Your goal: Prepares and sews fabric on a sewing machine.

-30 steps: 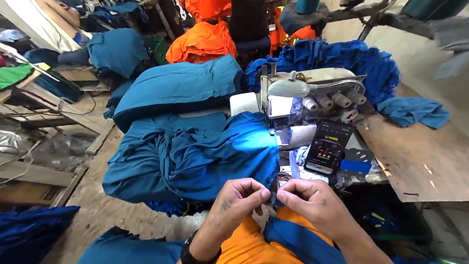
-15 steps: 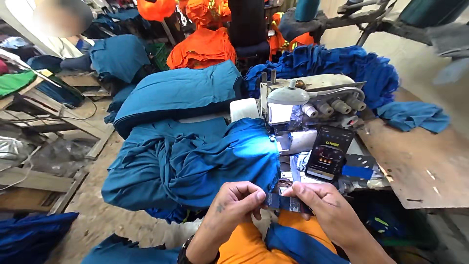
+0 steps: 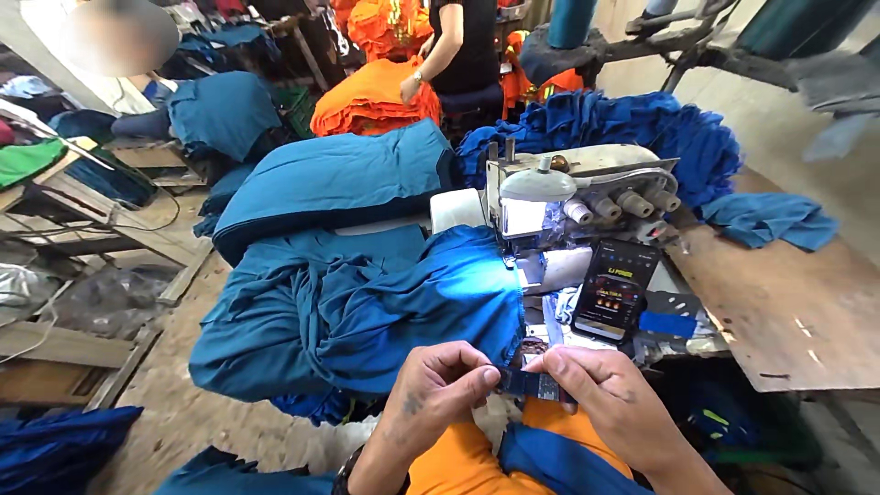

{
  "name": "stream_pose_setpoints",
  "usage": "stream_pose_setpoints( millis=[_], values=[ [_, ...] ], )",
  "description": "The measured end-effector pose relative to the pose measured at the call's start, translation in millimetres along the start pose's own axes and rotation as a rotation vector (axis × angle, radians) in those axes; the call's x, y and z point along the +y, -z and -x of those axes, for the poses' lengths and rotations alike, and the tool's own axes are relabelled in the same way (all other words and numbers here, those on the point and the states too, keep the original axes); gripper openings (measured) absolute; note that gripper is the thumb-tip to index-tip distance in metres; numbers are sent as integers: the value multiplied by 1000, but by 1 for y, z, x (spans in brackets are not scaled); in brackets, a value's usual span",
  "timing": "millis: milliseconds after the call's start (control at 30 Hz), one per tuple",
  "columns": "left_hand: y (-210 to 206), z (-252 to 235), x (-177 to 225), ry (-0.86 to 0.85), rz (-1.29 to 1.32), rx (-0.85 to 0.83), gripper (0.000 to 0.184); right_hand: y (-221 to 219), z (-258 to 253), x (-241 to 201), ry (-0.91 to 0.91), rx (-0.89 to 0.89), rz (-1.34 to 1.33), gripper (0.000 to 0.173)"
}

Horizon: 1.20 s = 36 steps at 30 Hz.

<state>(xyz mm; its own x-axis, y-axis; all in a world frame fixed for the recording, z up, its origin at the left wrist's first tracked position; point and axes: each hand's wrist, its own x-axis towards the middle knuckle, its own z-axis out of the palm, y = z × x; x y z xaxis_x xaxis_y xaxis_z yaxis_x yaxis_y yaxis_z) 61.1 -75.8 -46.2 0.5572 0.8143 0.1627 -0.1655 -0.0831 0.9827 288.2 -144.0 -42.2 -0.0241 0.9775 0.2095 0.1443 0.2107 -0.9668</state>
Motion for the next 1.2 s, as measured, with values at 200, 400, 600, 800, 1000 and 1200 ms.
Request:
stream_pose_setpoints(
  millis=[200, 400, 600, 800, 1000, 1200],
  values=[
    [-2, 0, -1, -8, -94, 58, 17, -1, 0, 5, 63, -1, 112, 32],
    [-13, -19, -3, 18, -343, 177, 17, 1, -6, 24, 294, 93, 610, 19],
    [-19, -91, -6, -220, -1197, 300, 19, 30, -70, 38, 393, 307, 855, 15],
    [-13, -125, -13, -185, -1320, 294, 24, 32, -101, 59, 356, 327, 925, 17],
    [-9, -132, -20, -176, -1302, 294, 19, 30, -107, 65, 355, 377, 907, 18],
    [-9, -132, -26, -216, -1325, 333, 23, 30, -107, 70, 348, 395, 882, 19]
  ],
)
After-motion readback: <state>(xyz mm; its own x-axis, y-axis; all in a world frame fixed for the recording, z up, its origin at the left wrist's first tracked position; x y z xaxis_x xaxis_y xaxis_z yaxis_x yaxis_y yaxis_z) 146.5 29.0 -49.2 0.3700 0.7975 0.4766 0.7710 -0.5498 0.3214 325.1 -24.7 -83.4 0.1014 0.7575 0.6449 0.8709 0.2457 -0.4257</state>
